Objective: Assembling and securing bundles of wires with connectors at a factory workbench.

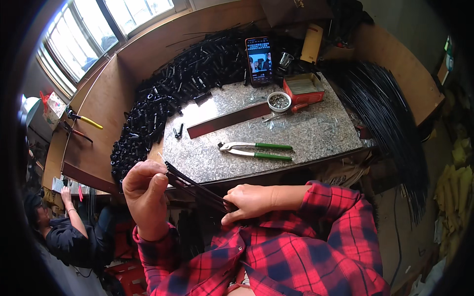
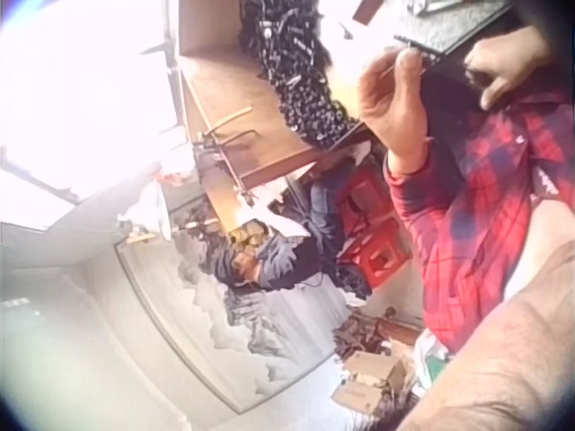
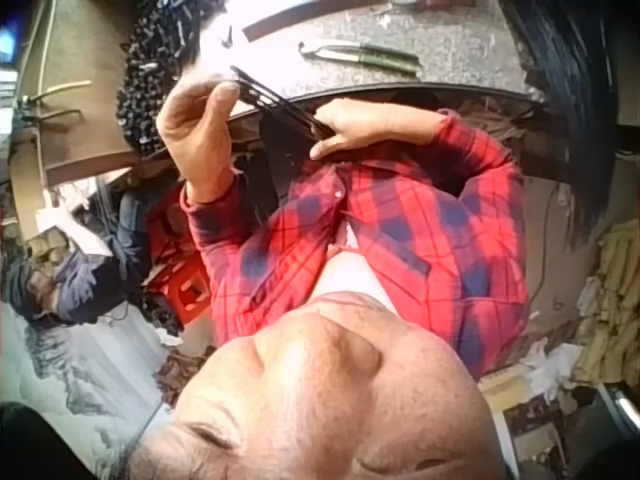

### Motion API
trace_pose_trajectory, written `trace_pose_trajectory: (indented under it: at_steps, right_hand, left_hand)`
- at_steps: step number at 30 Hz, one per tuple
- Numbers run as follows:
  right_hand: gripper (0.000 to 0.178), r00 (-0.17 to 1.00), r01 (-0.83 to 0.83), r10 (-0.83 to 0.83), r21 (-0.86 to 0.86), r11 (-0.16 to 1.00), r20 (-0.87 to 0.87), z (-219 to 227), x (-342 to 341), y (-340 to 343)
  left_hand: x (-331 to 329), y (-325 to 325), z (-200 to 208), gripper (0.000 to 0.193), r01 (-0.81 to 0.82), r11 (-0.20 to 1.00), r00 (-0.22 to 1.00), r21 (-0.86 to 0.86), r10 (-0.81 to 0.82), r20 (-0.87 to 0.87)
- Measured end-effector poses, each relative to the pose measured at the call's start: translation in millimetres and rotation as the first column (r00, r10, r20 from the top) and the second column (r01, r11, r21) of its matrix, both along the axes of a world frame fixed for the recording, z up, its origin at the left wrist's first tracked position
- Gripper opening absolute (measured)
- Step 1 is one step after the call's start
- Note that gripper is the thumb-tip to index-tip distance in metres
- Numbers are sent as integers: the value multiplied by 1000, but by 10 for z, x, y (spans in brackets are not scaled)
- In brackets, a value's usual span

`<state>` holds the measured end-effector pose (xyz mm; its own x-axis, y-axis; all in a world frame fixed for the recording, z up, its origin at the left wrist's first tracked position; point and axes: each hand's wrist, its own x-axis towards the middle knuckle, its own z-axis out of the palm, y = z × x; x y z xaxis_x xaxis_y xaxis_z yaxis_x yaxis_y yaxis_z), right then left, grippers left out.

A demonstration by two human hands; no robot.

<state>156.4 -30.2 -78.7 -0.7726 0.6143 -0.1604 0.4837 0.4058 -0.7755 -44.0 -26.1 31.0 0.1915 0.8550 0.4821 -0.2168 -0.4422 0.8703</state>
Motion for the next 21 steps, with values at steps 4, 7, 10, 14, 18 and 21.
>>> trace_pose_trajectory:
  at_steps: [4,7,10,14,18,21]
  right_hand:
    - [45,971,-109,100,-30,994,-219,579,119,212]
    - [35,879,-70,59,-6,998,-473,977,146,346]
    - [17,899,-55,7,-96,994,-438,1107,112,459]
    - [17,817,17,-9,8,1000,-577,1027,24,433]
    - [17,842,126,-26,150,981,-539,937,25,425]
    - [16,845,192,-85,152,969,-529,952,41,393]
  left_hand:
    - [24,13,79,8,59,998,998,-36,-60,-25]
    - [58,17,119,7,87,996,992,-19,-88,-85]
    - [76,31,121,6,112,991,988,-69,-118,-96]
    - [20,48,111,6,56,997,985,-56,-65,-159]
    - [10,92,97,7,20,998,979,-56,-31,-201]
    - [18,112,83,8,39,998,984,-53,-48,-174]
